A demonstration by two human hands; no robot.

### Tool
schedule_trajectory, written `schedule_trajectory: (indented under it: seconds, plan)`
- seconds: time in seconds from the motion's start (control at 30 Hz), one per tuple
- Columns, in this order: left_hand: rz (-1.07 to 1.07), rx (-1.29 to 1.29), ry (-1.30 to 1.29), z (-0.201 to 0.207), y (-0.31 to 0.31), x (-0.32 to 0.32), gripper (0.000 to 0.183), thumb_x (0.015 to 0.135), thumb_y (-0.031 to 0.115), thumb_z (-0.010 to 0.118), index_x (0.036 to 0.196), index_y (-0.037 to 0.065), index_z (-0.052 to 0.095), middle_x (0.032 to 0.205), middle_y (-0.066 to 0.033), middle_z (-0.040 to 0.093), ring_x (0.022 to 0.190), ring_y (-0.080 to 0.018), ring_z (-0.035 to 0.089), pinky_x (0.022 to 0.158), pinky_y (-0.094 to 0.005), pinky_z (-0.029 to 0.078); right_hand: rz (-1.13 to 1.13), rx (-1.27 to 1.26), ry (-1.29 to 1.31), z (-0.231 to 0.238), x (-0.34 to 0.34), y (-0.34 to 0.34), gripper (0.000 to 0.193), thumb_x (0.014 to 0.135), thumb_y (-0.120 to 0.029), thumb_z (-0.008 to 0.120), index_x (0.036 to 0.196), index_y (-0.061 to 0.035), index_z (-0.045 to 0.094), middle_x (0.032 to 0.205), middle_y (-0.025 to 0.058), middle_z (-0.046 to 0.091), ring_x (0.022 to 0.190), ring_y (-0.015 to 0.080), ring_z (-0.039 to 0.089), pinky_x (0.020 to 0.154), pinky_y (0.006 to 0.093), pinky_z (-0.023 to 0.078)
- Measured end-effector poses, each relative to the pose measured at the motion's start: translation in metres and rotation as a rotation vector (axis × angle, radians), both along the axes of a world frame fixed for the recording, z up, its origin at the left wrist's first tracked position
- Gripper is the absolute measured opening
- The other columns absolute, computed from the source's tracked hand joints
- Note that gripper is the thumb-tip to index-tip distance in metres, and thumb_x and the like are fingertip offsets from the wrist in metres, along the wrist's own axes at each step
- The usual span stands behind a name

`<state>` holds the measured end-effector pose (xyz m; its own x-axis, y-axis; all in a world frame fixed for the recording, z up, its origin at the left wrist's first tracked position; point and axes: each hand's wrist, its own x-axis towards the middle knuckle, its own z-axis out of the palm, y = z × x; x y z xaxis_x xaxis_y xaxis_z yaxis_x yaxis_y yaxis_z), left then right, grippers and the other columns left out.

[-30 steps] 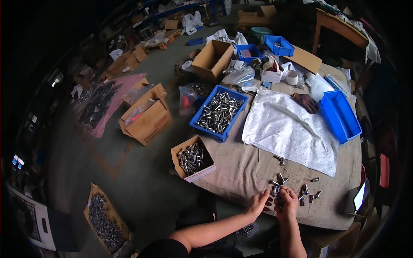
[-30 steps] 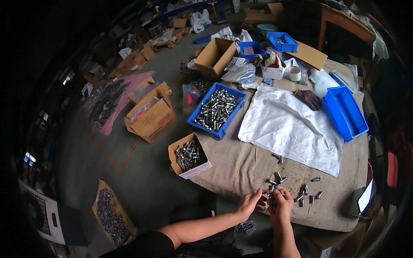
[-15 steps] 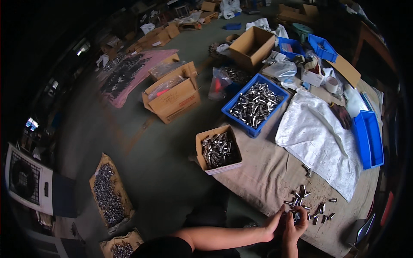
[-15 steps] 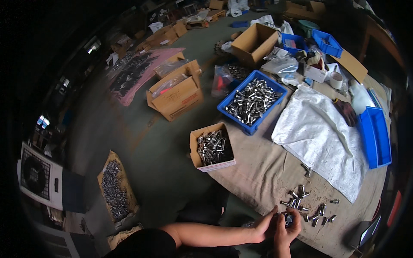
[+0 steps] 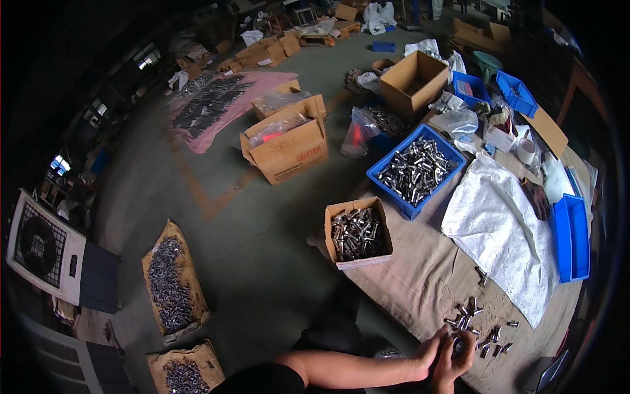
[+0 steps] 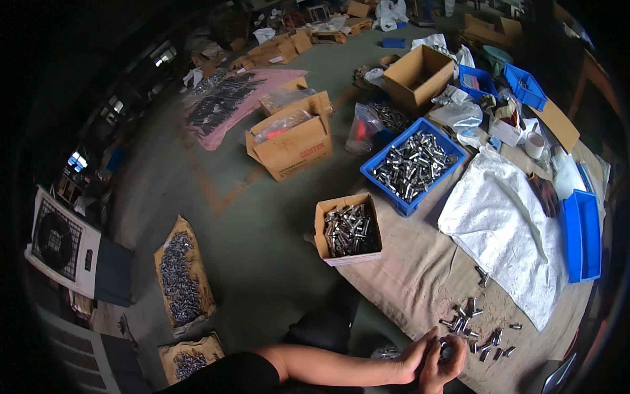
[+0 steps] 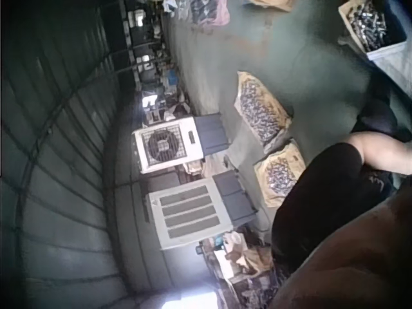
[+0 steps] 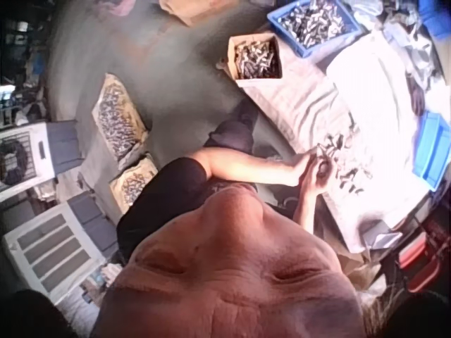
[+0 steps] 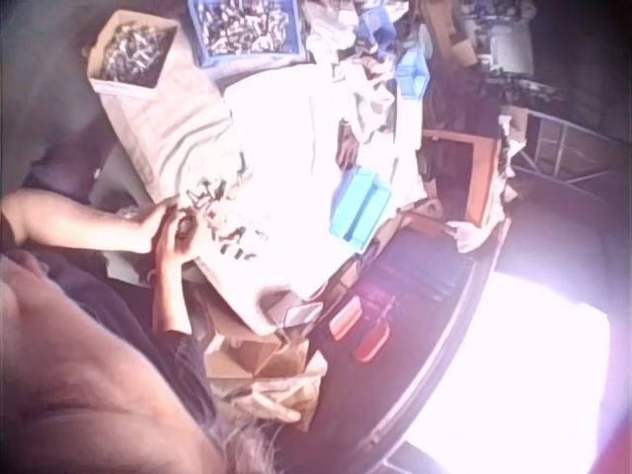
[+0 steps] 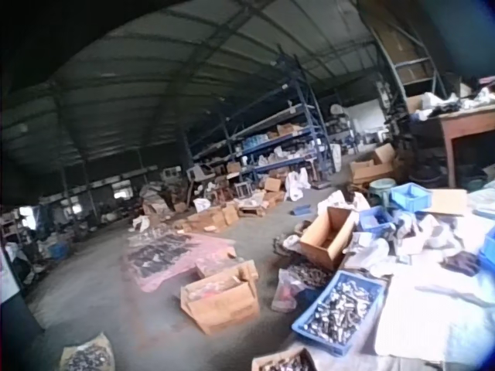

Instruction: The person assembles metal fittings by hand, repeatedly picking up cylindrical sleeves and pins and inserting the pins into the sleeves.

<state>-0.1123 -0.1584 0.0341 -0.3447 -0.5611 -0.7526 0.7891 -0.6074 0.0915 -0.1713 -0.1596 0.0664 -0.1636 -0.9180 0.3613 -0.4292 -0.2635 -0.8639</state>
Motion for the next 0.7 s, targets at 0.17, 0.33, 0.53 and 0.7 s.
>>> schedule_trajectory:
  seconds: [0.17, 0.33, 0.53, 0.7]
  plan:
    - [0.019, -0.063, -0.059, 0.003, -0.007, -0.007, 0.035, 0.088, 0.046, 0.049, 0.09, 0.011, 0.055, 0.086, 0.0021, 0.053, 0.084, -0.0089, 0.049, 0.08, -0.0241, 0.042, -0.043, 0.015, -0.047, 0.002, 0.002, -0.006, 0.015, 0.075, 0.001, 0.057, 0.09, 0.0027, 0.054, 0.079, 0.0073, 0.054, 0.071, 0.0158, 0.051, 0.067, 0.0266, 0.041]
    - [0.009, -0.131, 0.039, 0.004, -0.014, -0.004, 0.042, 0.085, 0.053, 0.049, 0.09, 0.012, 0.055, 0.085, 0.0018, 0.052, 0.081, -0.009, 0.049, 0.077, -0.0242, 0.041, -0.055, -0.007, 0.03, -0.006, -0.001, -0.01, 0.016, 0.078, 0.002, 0.057, 0.093, 0.0041, 0.054, 0.083, 0.009, 0.055, 0.077, 0.0177, 0.052, 0.072, 0.0289, 0.042]
    - [0.011, -0.169, 0.245, 0.003, -0.019, -0.007, 0.043, 0.086, 0.052, 0.048, 0.093, 0.01, 0.055, 0.088, 0.0005, 0.053, 0.085, -0.0098, 0.049, 0.078, -0.0246, 0.042, -0.027, -0.026, 0.054, -0.009, -0.006, -0.01, 0.016, 0.079, 0.003, 0.055, 0.094, 0.0041, 0.052, 0.085, 0.0107, 0.055, 0.079, 0.0203, 0.052, 0.077, 0.0318, 0.041]
    - [-0.031, -0.225, 0.205, 0.004, -0.031, 0.0, 0.044, 0.089, 0.049, 0.044, 0.096, 0.007, 0.055, 0.09, 0.0002, 0.054, 0.086, -0.0095, 0.049, 0.08, -0.0242, 0.042, -0.015, -0.065, 0.05, 0.0, 0.001, -0.016, 0.013, 0.077, 0.005, 0.055, 0.09, 0.0047, 0.053, 0.085, 0.0134, 0.057, 0.083, 0.0246, 0.053, 0.08, 0.0357, 0.041]
